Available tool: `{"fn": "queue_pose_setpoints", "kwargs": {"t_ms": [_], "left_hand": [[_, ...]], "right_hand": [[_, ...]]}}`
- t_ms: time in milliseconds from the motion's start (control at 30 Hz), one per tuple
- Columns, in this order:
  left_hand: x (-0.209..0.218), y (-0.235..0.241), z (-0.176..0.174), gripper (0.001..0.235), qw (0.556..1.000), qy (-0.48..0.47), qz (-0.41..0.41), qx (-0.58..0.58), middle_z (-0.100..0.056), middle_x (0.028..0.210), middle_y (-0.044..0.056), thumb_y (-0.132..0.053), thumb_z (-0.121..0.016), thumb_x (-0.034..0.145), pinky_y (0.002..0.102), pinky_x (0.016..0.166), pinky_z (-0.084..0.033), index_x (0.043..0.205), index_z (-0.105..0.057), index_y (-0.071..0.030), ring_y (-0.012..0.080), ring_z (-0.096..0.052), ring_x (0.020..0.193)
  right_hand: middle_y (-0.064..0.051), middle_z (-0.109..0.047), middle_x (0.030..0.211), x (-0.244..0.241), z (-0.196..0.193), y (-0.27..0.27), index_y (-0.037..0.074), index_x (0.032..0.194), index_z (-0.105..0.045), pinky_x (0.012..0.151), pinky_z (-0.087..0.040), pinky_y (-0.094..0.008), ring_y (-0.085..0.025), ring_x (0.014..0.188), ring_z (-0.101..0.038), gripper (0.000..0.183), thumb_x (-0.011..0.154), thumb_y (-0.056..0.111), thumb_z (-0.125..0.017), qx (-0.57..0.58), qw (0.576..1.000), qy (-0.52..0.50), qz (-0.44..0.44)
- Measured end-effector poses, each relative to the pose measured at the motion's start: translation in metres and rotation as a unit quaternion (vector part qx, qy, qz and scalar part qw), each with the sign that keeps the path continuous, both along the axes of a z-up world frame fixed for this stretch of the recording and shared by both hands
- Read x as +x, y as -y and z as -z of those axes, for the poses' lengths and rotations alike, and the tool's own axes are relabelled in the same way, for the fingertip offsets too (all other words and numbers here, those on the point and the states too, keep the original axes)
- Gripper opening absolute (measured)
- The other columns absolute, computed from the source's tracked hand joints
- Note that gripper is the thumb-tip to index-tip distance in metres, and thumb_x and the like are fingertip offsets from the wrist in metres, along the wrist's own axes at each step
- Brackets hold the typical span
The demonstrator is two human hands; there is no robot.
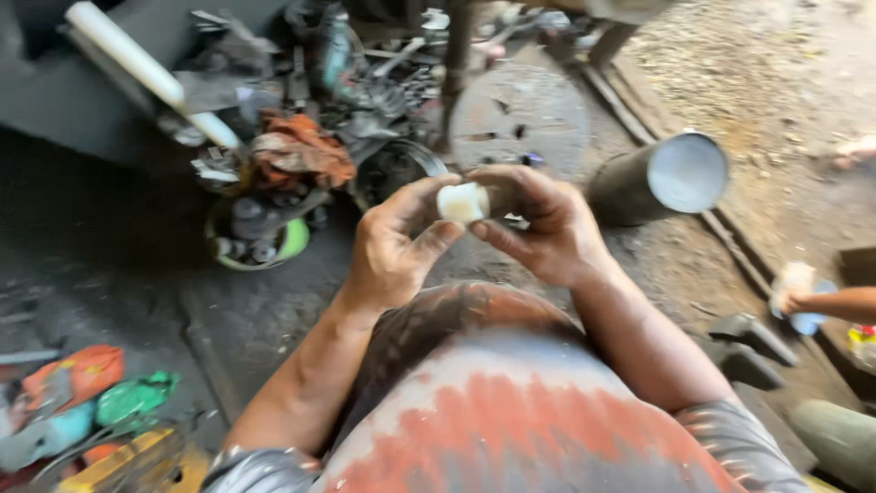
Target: The person holds a small white plastic component and grinds its edges against a bench grinder before checking the fit against another metal piece.
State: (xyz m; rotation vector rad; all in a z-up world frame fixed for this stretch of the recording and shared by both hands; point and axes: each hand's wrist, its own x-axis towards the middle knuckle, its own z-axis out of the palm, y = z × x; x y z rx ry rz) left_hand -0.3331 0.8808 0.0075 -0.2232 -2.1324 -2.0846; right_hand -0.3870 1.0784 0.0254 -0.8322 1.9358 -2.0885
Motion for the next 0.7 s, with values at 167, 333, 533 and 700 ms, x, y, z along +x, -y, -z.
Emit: {"fn": "queue_pose_setpoints", "kwargs": {"t_ms": [167,333,533,700], "left_hand": [[-0.011,-0.088,0.001,0.055,0.999,0.004,0.01,0.038,-0.077,0.099,0.013,-0.031,-0.081,0.09,0.032,0.078,-0.058,0.134,-0.064,-0.003,0.0135,-0.07,0.086],[-0.023,-0.131,-0.004,0.05,1.0,0.008,-0.009,-0.017,-0.078,0.092,0.012,-0.021,-0.085,0.086,0.032,0.078,-0.06,0.13,-0.068,-0.006,0.0126,-0.073,0.083],[-0.042,-0.152,-0.004,0.042,0.99,0.077,0.019,0.116,-0.078,0.095,0.015,-0.022,-0.079,0.091,0.036,0.079,-0.064,0.125,-0.069,0.0,0.0164,-0.074,0.087],[-0.067,-0.148,0.015,0.043,0.996,0.032,0.015,0.076,-0.079,0.093,0.012,-0.032,-0.076,0.094,0.035,0.076,-0.063,0.123,-0.071,0.0,0.017,-0.076,0.081]], "right_hand": [[-0.013,-0.075,0.089,-0.004,-0.002,-0.083,-0.003,0.126,-0.067,0.078,-0.058,-0.032,-0.011,0.082,-0.066,0.045,0.085,0.004,-0.084,0.007,0.998,0.038,0.053],[-0.011,-0.074,0.084,-0.009,0.013,-0.128,-0.004,0.127,-0.068,0.073,-0.059,-0.029,-0.01,0.08,-0.067,0.044,0.087,0.008,-0.082,-0.024,0.996,0.075,0.05],[-0.018,-0.072,0.082,-0.033,0.03,-0.145,-0.009,0.132,-0.063,0.068,-0.061,-0.03,-0.015,0.072,-0.072,0.05,0.085,-0.005,-0.078,-0.065,0.995,0.073,0.033],[-0.024,-0.071,0.091,-0.054,0.034,-0.156,-0.014,0.127,-0.061,0.074,-0.063,-0.036,-0.02,0.083,-0.073,0.048,0.084,-0.005,-0.078,-0.094,0.99,0.103,0.018]]}}
